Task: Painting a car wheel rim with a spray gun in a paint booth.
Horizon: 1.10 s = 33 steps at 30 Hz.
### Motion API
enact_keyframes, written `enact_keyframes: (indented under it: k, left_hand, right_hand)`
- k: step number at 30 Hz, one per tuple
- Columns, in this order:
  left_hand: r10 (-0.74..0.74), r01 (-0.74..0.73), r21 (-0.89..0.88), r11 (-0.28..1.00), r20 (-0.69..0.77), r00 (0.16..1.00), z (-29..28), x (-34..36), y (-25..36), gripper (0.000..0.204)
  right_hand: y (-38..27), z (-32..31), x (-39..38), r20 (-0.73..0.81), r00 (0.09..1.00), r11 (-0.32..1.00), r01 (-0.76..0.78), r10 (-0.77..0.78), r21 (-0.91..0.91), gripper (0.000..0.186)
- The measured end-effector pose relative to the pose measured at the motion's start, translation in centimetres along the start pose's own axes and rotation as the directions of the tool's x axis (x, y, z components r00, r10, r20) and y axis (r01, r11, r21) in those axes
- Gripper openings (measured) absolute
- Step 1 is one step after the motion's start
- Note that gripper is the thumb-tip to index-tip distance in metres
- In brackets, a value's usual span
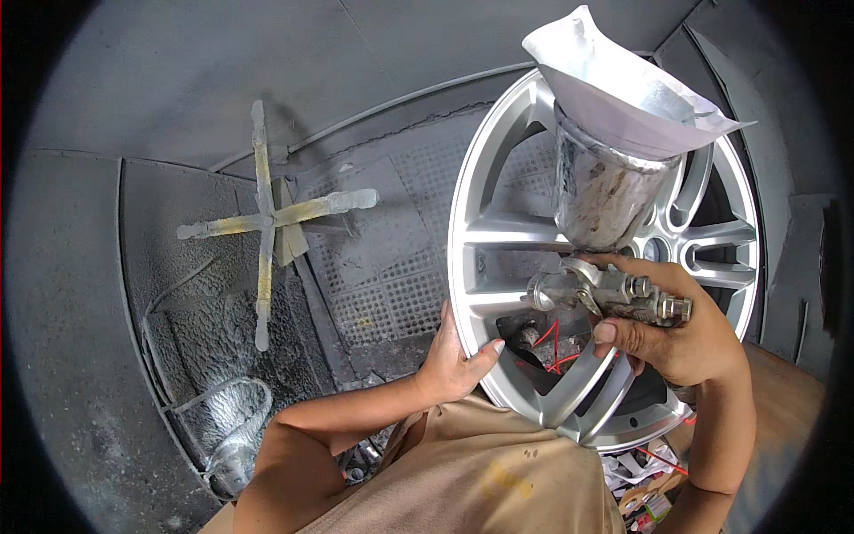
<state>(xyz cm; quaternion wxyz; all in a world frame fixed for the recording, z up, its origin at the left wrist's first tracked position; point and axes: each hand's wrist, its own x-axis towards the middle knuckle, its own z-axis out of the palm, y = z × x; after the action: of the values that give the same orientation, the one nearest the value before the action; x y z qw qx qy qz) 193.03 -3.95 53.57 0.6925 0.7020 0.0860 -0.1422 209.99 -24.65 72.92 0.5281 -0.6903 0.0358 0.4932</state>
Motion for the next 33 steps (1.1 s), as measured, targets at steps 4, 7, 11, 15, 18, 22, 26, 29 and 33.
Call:
enact_keyframes:
  k: [4,7,11,15,18,22,26,29,33]
  left_hand:
    - [-0.014,0.014,-0.009,1.000,-0.007,1.000,0.03,-0.07,-0.01,0.070]
    - [-0.014,0.014,-0.028,0.999,-0.014,1.000,0.10,-0.07,0.03,0.070]
    - [0.006,-0.006,-0.032,0.999,-0.009,1.000,0.12,-0.08,-0.21,0.070]
    - [-0.017,0.018,-0.015,1.000,0.010,1.000,-0.04,-0.18,-0.20,0.070]
    - [-0.017,0.017,-0.017,1.000,0.011,1.000,-0.04,-0.26,-0.27,0.071]
    - [-0.032,0.032,-0.033,0.999,0.009,0.999,-0.03,-0.31,-0.27,0.071]
    - [-0.019,0.019,-0.003,1.000,0.020,1.000,-0.14,-0.26,-0.06,0.072]
    - [-0.045,0.046,-0.021,0.999,0.021,0.999,-0.08,-0.32,0.07,0.072]
    - [-0.039,0.039,-0.012,0.999,0.025,0.999,-0.06,-0.39,-0.40,0.072]
  right_hand:
    - [0.17,0.31,0.23,-0.028,0.999,0.999,0.040,-0.041,-0.036,0.046]
    - [-0.19,0.13,0.45,-0.020,1.000,0.999,0.022,-0.023,-0.044,0.045]
    - [-0.20,-0.04,0.22,-0.057,0.998,0.999,-0.015,0.013,-0.035,0.046]
    - [0.23,-0.40,0.63,-0.034,0.999,0.994,0.019,-0.023,-0.111,0.047]
    - [0.24,-0.42,0.79,-0.062,0.998,0.990,0.007,-0.016,-0.138,0.047]
    - [-0.12,-0.32,0.72,-0.030,1.000,0.998,-0.009,0.007,-0.058,0.046]
    - [0.61,-0.43,0.71,-0.028,0.999,0.995,0.029,-0.032,-0.100,0.046]
    - [0.46,-0.34,0.36,-0.027,1.000,0.996,0.012,-0.014,-0.088,0.046]
    - [0.16,0.05,0.08,-0.055,0.998,0.991,-0.004,-0.003,-0.131,0.046]
